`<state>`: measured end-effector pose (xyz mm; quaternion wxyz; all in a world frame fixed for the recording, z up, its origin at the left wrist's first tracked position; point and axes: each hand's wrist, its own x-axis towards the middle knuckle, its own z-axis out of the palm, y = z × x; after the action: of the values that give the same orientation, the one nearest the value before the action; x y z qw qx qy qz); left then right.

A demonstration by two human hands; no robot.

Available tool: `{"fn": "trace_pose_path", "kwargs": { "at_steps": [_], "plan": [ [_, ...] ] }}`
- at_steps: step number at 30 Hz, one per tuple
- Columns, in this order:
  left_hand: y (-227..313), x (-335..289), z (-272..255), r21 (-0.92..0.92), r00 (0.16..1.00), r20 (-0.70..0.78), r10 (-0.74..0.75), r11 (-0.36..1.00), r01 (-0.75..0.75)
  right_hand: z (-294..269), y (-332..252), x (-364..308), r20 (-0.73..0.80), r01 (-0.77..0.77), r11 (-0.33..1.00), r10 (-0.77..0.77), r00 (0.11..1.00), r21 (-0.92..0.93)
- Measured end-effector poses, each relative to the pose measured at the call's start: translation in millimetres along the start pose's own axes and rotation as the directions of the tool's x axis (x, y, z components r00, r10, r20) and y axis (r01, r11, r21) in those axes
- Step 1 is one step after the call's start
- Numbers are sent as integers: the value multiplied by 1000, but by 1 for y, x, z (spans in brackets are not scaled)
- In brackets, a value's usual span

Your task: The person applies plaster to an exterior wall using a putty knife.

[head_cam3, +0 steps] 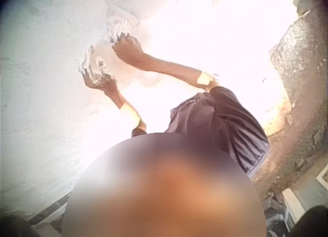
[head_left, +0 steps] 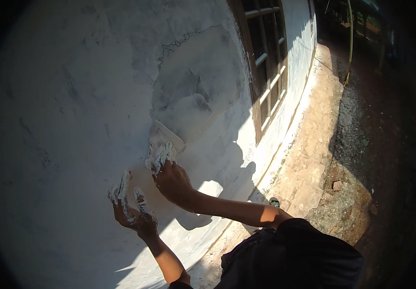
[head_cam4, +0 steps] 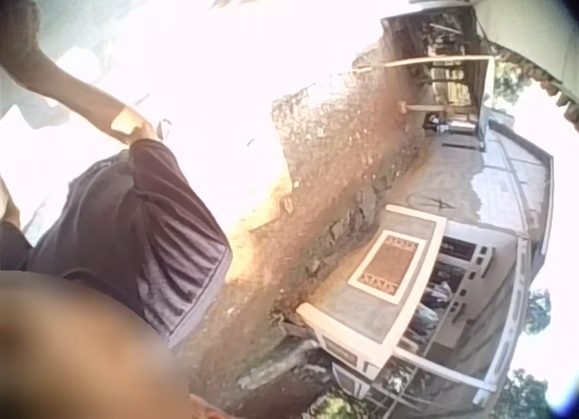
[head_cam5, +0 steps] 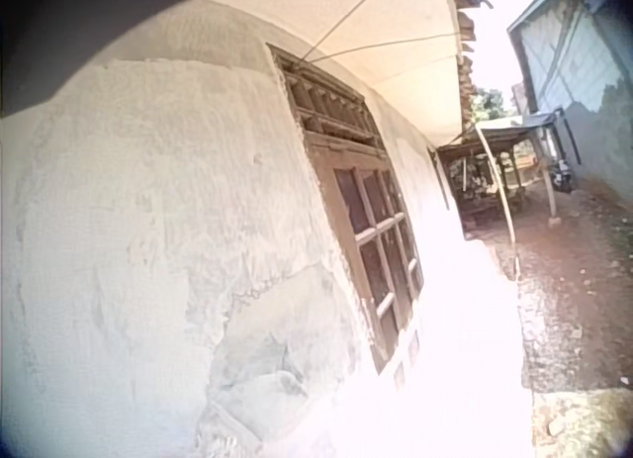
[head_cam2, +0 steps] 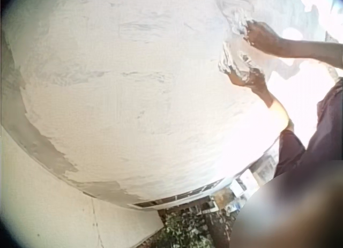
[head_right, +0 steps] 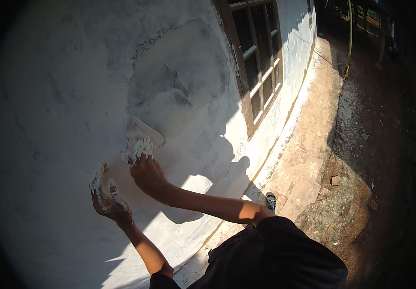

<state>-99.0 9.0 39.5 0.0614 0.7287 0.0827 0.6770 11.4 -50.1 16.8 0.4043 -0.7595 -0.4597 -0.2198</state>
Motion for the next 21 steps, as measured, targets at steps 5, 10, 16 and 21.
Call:
{"fn": "trace_pose_path", "kwargs": {
  "at_steps": [5, 10, 16, 21],
  "plan": [
    [18, 12, -2, 91, 991, 105, -82, 993, 72, -28, 19, -29, -85, 72, 972, -54, 995, 225],
    [20, 25, -1, 76, 992, 127, -14, 997, 4, -103, 63, -22, -279, -95, 929, 203, 939, 357],
    [-4, 30, 20, 89, 982, 133, 130, 986, -143, -50, 103, 22, -276, -239, 962, 268, 923, 135],
    [-9, 38, 23, -20, 945, 75, 317, 948, -317, -14, 9, -5, -135, -38, 991, 56, 989, 128]
  ]
}}
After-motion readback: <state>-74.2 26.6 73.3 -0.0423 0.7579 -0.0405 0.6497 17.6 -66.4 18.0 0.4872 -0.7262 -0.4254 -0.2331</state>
